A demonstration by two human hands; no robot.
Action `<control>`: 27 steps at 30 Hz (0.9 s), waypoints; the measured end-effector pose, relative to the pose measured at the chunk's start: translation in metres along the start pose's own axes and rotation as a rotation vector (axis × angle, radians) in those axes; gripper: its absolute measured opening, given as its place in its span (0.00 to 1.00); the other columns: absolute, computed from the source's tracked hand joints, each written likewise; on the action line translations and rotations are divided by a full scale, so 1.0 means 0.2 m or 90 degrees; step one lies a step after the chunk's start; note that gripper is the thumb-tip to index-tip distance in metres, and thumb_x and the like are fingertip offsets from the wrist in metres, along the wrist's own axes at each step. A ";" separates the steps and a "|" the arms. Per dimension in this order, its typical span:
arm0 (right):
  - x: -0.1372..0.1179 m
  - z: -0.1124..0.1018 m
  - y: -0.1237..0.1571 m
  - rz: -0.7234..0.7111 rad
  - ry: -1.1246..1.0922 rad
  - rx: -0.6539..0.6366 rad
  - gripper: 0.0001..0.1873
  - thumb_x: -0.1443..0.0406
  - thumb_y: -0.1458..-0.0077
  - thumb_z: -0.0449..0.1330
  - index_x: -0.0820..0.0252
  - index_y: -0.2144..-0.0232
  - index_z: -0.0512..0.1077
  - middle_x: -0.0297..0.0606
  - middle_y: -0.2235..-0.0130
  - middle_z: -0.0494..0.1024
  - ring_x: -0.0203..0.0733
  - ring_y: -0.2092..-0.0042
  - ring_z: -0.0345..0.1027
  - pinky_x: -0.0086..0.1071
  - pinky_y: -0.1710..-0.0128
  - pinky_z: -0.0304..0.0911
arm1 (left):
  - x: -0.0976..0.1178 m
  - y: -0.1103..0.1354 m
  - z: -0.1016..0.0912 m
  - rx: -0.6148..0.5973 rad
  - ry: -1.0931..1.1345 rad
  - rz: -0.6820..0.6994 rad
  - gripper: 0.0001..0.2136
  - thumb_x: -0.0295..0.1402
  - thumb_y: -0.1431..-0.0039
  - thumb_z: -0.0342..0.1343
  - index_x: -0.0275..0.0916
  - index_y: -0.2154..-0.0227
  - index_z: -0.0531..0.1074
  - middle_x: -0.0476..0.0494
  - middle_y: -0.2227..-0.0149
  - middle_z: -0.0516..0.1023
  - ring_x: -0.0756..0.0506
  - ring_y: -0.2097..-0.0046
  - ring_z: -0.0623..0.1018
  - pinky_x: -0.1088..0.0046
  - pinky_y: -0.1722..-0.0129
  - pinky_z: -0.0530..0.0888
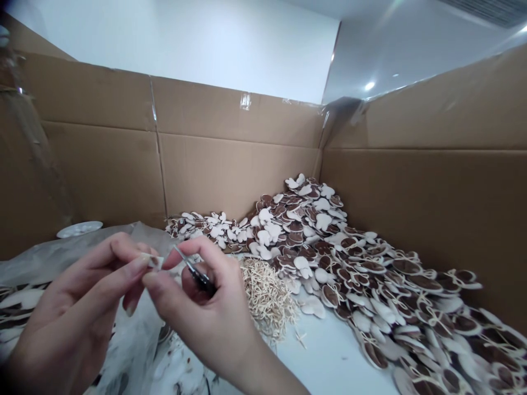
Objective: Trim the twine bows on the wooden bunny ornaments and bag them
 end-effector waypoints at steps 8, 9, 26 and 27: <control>0.07 0.02 0.00 0.078 0.010 0.005 0.17 0.64 0.54 0.68 0.53 0.68 0.61 0.18 0.85 0.52 0.28 0.82 0.40 0.23 0.85 0.39 | -0.02 -0.05 -0.01 -0.085 0.025 0.026 0.13 0.41 0.44 0.56 0.42 0.79 0.66 0.51 0.78 0.63 0.51 0.76 0.64 0.82 0.80 0.66; 0.06 0.02 0.00 0.064 0.013 0.003 0.15 0.63 0.52 0.67 0.54 0.69 0.62 0.18 0.85 0.52 0.28 0.82 0.40 0.23 0.85 0.39 | -0.02 -0.05 -0.01 -0.085 0.024 0.027 0.13 0.41 0.43 0.56 0.42 0.79 0.66 0.51 0.78 0.63 0.52 0.76 0.64 0.82 0.80 0.66; -0.01 -0.05 0.02 -0.062 0.060 0.003 0.09 0.59 0.37 0.54 0.55 0.69 0.64 0.25 0.79 0.53 0.30 0.79 0.42 0.26 0.83 0.42 | 0.09 -0.14 -0.25 0.127 0.049 0.102 0.10 0.27 0.44 0.52 0.39 0.81 0.64 0.53 0.82 0.61 0.51 0.72 0.67 0.81 0.70 0.66; -0.01 -0.06 0.02 -0.060 0.056 0.008 0.09 0.59 0.37 0.54 0.55 0.69 0.63 0.25 0.79 0.53 0.30 0.79 0.42 0.26 0.83 0.41 | 0.11 -0.15 -0.31 0.161 0.051 0.129 0.09 0.27 0.45 0.51 0.39 0.80 0.64 0.53 0.81 0.61 0.52 0.72 0.66 0.81 0.69 0.66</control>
Point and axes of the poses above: each hand's wrist, its own y-axis away from the middle knuckle, its own z-axis out of the palm, x = y × z, the point moved 10 cm from there along -y, towards the middle knuckle
